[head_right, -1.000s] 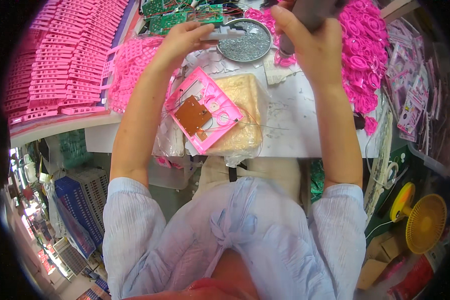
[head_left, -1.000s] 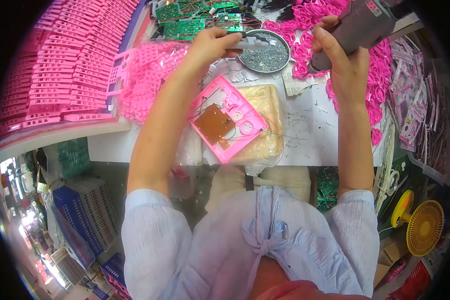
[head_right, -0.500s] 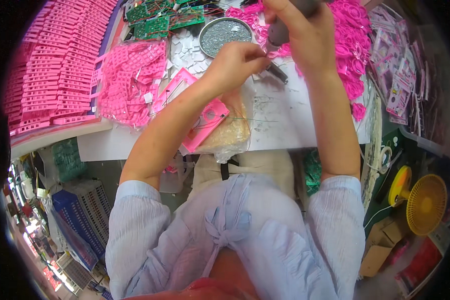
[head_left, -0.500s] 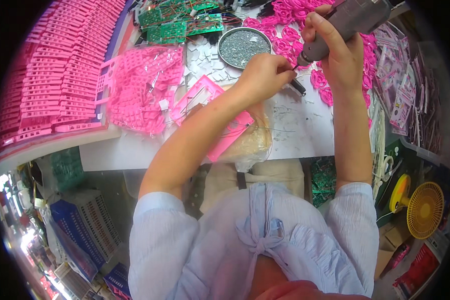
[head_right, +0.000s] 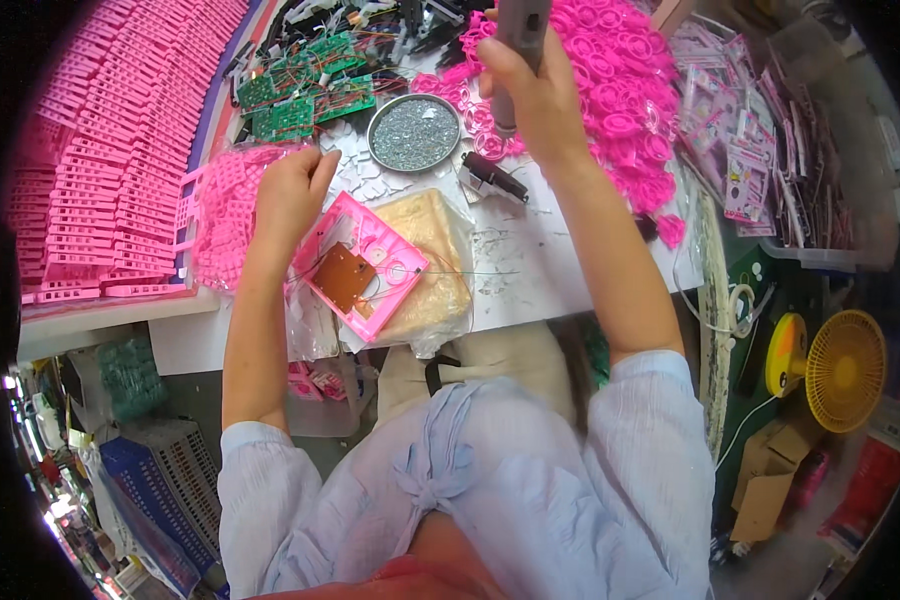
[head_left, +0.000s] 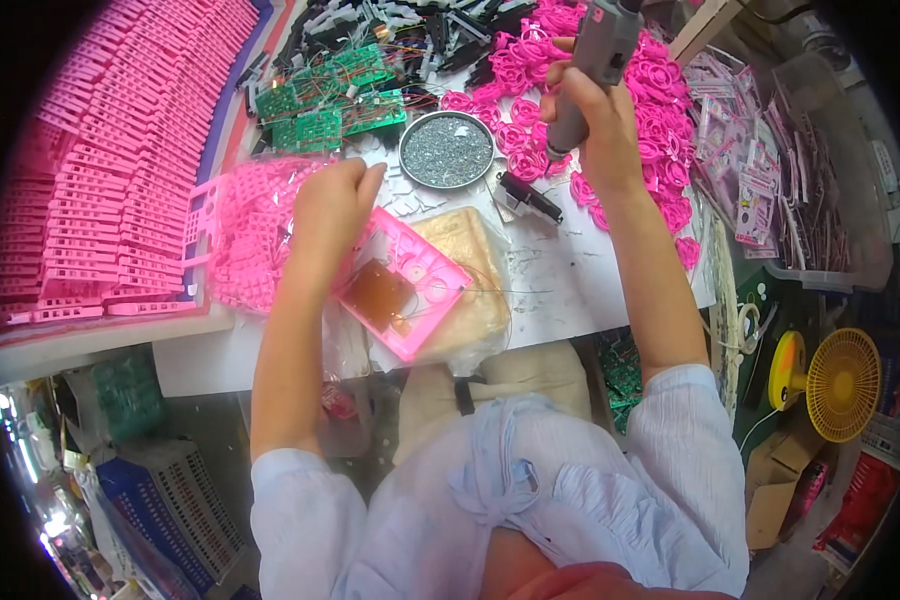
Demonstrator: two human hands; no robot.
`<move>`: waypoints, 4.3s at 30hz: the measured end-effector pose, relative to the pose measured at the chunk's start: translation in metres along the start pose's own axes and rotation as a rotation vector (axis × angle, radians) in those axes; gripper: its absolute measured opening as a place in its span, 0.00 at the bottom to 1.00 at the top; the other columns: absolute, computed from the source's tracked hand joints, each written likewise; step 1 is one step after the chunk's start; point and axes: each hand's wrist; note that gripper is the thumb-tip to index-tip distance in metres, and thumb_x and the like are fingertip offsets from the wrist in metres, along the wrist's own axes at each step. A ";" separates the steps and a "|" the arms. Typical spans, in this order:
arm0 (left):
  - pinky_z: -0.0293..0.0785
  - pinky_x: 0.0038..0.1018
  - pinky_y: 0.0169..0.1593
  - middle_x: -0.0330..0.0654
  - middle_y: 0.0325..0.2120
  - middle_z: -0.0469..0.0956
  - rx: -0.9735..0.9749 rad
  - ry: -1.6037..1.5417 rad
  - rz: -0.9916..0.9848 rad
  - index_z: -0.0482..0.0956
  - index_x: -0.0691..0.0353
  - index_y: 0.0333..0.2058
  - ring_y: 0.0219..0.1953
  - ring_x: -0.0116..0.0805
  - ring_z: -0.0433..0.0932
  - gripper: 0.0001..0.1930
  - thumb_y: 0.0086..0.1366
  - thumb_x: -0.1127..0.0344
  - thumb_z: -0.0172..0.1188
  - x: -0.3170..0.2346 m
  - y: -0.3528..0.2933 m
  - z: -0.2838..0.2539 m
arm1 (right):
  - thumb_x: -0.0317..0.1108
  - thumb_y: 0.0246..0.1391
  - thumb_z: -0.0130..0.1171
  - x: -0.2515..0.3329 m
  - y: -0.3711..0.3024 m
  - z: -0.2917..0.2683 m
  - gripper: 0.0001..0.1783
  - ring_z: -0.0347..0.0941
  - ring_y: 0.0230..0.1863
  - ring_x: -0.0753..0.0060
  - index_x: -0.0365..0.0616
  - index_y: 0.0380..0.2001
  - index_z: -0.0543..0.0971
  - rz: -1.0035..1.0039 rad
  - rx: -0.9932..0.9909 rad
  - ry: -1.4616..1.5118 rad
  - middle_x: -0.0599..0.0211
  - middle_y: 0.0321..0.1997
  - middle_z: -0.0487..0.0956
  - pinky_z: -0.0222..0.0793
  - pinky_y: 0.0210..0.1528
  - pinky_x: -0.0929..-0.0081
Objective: Assembling a pink toy calculator by inserting a circuit board, buttons, and speaker components into the housing and securing them with an electric screwdriver.
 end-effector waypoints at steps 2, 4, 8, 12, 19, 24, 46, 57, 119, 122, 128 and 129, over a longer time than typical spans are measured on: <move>0.68 0.44 0.32 0.55 0.23 0.75 0.025 -0.017 0.063 0.77 0.67 0.30 0.26 0.55 0.75 0.16 0.67 0.58 0.62 -0.014 -0.011 -0.010 | 0.48 0.64 0.52 -0.003 -0.001 -0.003 0.29 0.74 0.33 0.75 0.38 0.60 0.70 0.023 0.025 0.048 0.67 0.40 0.77 0.70 0.38 0.74; 0.70 0.43 0.36 0.53 0.30 0.78 0.174 0.031 0.013 0.77 0.64 0.34 0.32 0.55 0.76 0.12 0.65 0.59 0.63 -0.018 -0.040 -0.021 | 0.52 0.63 0.50 -0.005 -0.002 -0.004 0.32 0.74 0.33 0.73 0.38 0.60 0.70 0.041 0.035 0.073 0.66 0.40 0.77 0.70 0.38 0.73; 0.70 0.44 0.50 0.52 0.48 0.76 0.112 -0.061 0.010 0.79 0.59 0.43 0.48 0.55 0.76 0.14 0.61 0.61 0.66 -0.024 -0.109 -0.016 | 0.57 0.63 0.47 -0.004 -0.003 0.000 0.35 0.73 0.33 0.71 0.36 0.57 0.72 0.120 -0.026 0.087 0.65 0.38 0.77 0.70 0.37 0.72; 0.52 0.57 0.66 0.54 0.64 0.66 0.163 -0.003 0.108 0.80 0.52 0.52 0.65 0.55 0.65 0.22 0.58 0.63 0.68 -0.043 -0.163 0.016 | 0.58 0.63 0.43 -0.014 0.004 -0.016 0.35 0.72 0.33 0.70 0.33 0.53 0.75 0.155 0.011 0.259 0.63 0.38 0.77 0.70 0.35 0.72; 0.42 0.66 0.69 0.46 0.66 0.67 0.303 -0.083 0.367 0.83 0.48 0.50 0.68 0.46 0.66 0.20 0.57 0.69 0.65 -0.032 -0.168 0.041 | 0.61 0.62 0.42 0.009 -0.007 0.005 0.38 0.72 0.30 0.71 0.33 0.51 0.76 0.137 0.008 0.249 0.58 0.38 0.78 0.69 0.30 0.73; 0.47 0.64 0.69 0.46 0.65 0.69 0.271 -0.113 0.363 0.84 0.49 0.46 0.66 0.47 0.68 0.17 0.57 0.70 0.65 -0.031 -0.168 0.045 | 0.64 0.62 0.42 0.005 -0.005 -0.005 0.40 0.72 0.28 0.69 0.34 0.52 0.75 0.168 0.155 0.281 0.58 0.40 0.78 0.69 0.30 0.72; 0.70 0.42 0.52 0.47 0.44 0.80 -0.579 -0.751 0.171 0.78 0.64 0.48 0.48 0.48 0.77 0.24 0.53 0.62 0.71 -0.061 -0.049 -0.019 | 0.25 0.53 0.67 -0.029 -0.057 0.123 0.18 0.76 0.34 0.78 0.38 0.47 0.75 0.122 0.184 -0.071 0.71 0.34 0.78 0.73 0.37 0.74; 0.72 0.40 0.46 0.47 0.34 0.79 -0.550 -0.762 0.280 0.76 0.67 0.45 0.40 0.46 0.79 0.20 0.56 0.63 0.68 -0.053 -0.030 -0.034 | 0.27 0.61 0.57 -0.019 -0.076 0.125 0.12 0.74 0.29 0.71 0.39 0.47 0.73 0.022 0.002 -0.038 0.65 0.31 0.76 0.71 0.33 0.70; 0.69 0.20 0.32 0.36 0.29 0.78 0.000 -1.389 -0.684 0.80 0.70 0.41 0.28 0.21 0.72 0.08 0.64 0.74 0.65 0.026 -0.172 0.031 | 0.26 0.64 0.52 -0.083 -0.090 0.155 0.04 0.56 0.18 0.79 0.46 0.39 0.68 0.095 0.536 0.337 0.72 0.19 0.63 0.55 0.21 0.77; 0.69 0.22 0.30 0.34 0.27 0.76 0.036 -1.035 -0.533 0.80 0.67 0.41 0.27 0.22 0.72 0.10 0.61 0.74 0.67 0.023 -0.162 0.034 | 0.27 0.65 0.52 -0.083 -0.090 0.157 0.04 0.56 0.18 0.79 0.46 0.38 0.67 0.082 0.559 0.306 0.71 0.19 0.63 0.55 0.21 0.76; 0.72 0.31 0.31 0.39 0.23 0.72 -0.091 -0.613 -0.258 0.82 0.60 0.42 0.25 0.34 0.73 0.14 0.55 0.73 0.69 0.026 -0.146 0.048 | 0.22 0.60 0.56 -0.082 -0.094 0.159 0.07 0.64 0.18 0.80 0.41 0.39 0.68 0.077 0.486 0.255 0.65 0.22 0.71 0.62 0.21 0.77; 0.72 0.32 0.31 0.40 0.23 0.72 -0.107 -0.601 -0.230 0.82 0.60 0.42 0.25 0.36 0.74 0.14 0.54 0.73 0.69 0.026 -0.145 0.050 | 0.22 0.60 0.56 -0.081 -0.095 0.159 0.07 0.63 0.18 0.80 0.41 0.39 0.68 0.082 0.468 0.229 0.66 0.22 0.71 0.62 0.21 0.77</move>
Point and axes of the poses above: each hand's wrist, its own y-axis towards the middle knuckle, its own z-axis out of the palm, x = y × z
